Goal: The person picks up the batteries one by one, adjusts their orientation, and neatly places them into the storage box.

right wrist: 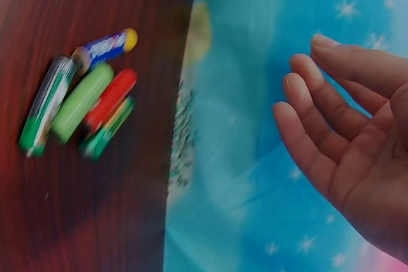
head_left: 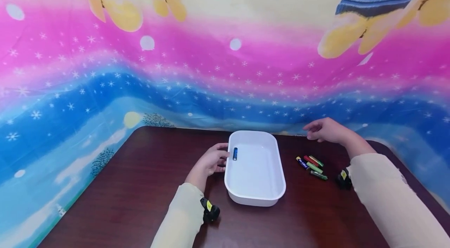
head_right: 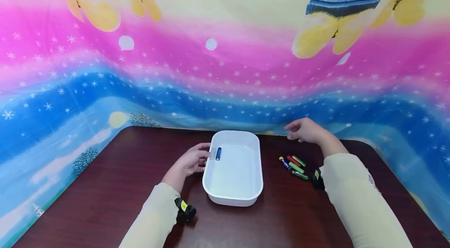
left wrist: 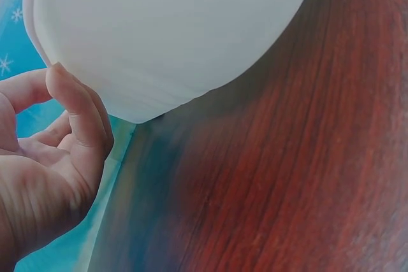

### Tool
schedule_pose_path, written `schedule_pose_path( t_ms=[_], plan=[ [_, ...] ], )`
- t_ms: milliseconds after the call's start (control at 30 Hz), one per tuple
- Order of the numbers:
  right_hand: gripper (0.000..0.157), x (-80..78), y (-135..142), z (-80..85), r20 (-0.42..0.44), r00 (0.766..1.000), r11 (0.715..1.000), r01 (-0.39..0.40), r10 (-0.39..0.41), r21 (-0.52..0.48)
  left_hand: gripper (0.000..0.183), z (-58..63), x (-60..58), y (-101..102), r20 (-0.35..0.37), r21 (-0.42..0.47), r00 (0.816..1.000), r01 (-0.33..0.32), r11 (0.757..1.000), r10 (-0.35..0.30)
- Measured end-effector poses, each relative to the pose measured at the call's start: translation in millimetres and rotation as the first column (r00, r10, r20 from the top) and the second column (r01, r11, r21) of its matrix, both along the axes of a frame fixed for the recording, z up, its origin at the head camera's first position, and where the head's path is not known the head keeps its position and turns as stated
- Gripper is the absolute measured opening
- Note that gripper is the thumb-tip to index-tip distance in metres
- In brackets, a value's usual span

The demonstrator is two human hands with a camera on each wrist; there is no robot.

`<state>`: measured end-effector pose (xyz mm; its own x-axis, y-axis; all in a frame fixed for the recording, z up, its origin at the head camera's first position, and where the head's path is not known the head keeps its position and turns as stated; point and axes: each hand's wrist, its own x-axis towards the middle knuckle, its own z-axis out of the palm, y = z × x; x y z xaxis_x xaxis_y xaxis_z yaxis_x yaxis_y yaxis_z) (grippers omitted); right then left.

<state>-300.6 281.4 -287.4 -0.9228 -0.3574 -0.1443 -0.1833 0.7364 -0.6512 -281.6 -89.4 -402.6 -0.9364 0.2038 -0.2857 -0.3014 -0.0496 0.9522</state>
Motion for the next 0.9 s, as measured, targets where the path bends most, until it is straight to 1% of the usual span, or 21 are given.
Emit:
schedule_pose_path(
  t_ms=[167, 267, 367, 433, 500, 667, 800, 900],
  plan=[
    [0.043, 2.2, 16, -7.0, -0.020, 1.000, 1.000, -0.005, 0.005, 0.002, 0.047, -1.0, 0.4, 0, -0.004, 0.002, 1.000, 0.003, 1.000, -0.003],
    [0.044, 2.9, 21, -10.3, -0.024, 1.000, 1.000, -0.014, 0.014, 0.002, 0.047, -1.3, 0.1, 0, -0.009, 0.005, 1.000, 0.003, 1.000, -0.003],
    [0.043, 2.8, 25, -17.6, -0.030, 0.999, 1.000, -0.028, 0.028, 0.002, 0.048, -1.5, -0.1, 0, -0.007, 0.008, 1.000, 0.003, 1.000, -0.003],
    [0.042, 2.4, 27, -25.7, -0.033, 0.999, 0.999, -0.041, 0.042, 0.025, 0.048, -1.4, 0.4, 0, -0.008, 0.005, 1.000, 0.001, 1.000, -0.001],
    [0.044, 2.8, 29, -35.1, -0.029, 0.998, 0.995, -0.056, 0.058, 0.080, 0.048, -1.2, 0.9, 0, -0.005, 0.005, 1.000, -0.002, 1.000, 0.002],
    [0.055, 6.3, 35, -63.4, -0.016, 0.998, 0.982, -0.056, 0.060, 0.183, 0.047, -1.0, 1.0, -1, -0.002, 0.011, 1.000, -0.005, 1.000, 0.005],
    [0.060, 10.5, 42, -82.6, -0.032, 0.999, 0.982, -0.026, 0.032, 0.188, 0.047, -1.3, 1.7, 0, -0.006, 0.017, 1.000, -0.003, 1.000, 0.003],
    [0.063, 14.1, 45, -91.3, -0.038, 0.999, 0.981, -0.013, 0.021, 0.194, 0.047, -1.3, 2.5, 0, -0.004, 0.018, 1.000, 0.004, 1.000, -0.004]
  ],
)
